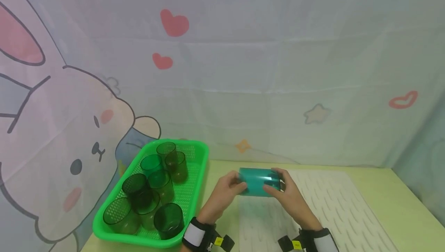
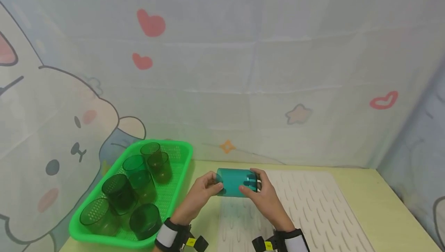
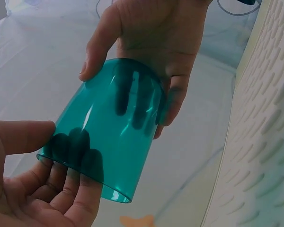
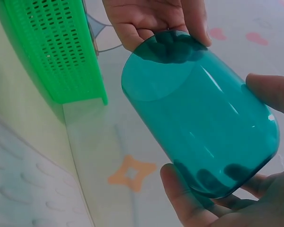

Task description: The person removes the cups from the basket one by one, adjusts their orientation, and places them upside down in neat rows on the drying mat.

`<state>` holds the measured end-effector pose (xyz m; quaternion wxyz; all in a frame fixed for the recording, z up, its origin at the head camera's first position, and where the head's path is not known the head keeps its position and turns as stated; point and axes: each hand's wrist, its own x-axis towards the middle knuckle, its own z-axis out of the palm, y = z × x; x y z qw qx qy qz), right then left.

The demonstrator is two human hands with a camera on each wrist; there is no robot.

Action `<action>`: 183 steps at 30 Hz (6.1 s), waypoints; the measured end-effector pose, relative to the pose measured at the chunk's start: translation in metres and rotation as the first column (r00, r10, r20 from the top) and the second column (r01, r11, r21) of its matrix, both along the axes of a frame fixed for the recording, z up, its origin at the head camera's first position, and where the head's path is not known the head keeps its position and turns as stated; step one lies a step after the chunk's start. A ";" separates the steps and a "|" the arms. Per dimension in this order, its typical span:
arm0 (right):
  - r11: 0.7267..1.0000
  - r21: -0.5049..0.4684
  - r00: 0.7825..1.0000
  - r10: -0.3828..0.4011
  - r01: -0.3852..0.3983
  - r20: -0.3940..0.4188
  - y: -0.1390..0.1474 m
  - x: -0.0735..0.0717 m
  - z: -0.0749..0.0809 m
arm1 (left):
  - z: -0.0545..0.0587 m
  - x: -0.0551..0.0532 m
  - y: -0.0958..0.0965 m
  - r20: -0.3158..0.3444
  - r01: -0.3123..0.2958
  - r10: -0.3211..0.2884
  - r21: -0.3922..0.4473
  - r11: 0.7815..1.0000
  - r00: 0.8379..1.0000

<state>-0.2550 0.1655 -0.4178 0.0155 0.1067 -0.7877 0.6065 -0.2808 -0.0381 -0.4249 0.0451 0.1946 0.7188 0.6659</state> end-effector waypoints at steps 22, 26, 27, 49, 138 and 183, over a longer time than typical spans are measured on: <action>0.932 0.348 0.994 -0.084 0.103 -0.069 0.009 -0.012 0.008 | 0.028 0.025 -0.023 -0.377 -0.322 0.071 -0.665 0.674 0.924; 0.893 0.434 0.987 -0.057 0.118 -0.150 0.010 -0.020 0.009 | 0.030 0.029 -0.024 -0.415 -0.355 0.062 -0.682 0.640 0.908; 0.877 0.463 0.984 -0.052 0.126 -0.170 0.010 -0.021 0.008 | 0.030 0.029 -0.025 -0.423 -0.362 0.056 -0.689 0.628 0.904; 0.562 0.806 0.927 0.173 0.185 -0.333 -0.014 -0.079 0.012 | 0.023 0.030 -0.022 -0.418 -0.374 -0.020 -0.832 0.409 0.908; 0.875 0.482 0.998 -0.060 0.054 -0.003 0.045 -0.002 0.011 | 0.109 -0.024 -0.102 -0.224 -0.214 -0.133 -0.973 0.088 0.965; 0.891 0.444 0.995 -0.104 0.096 -0.007 0.064 0.011 0.012 | 0.041 -0.120 -0.125 -0.097 -0.104 0.075 -0.991 0.084 0.992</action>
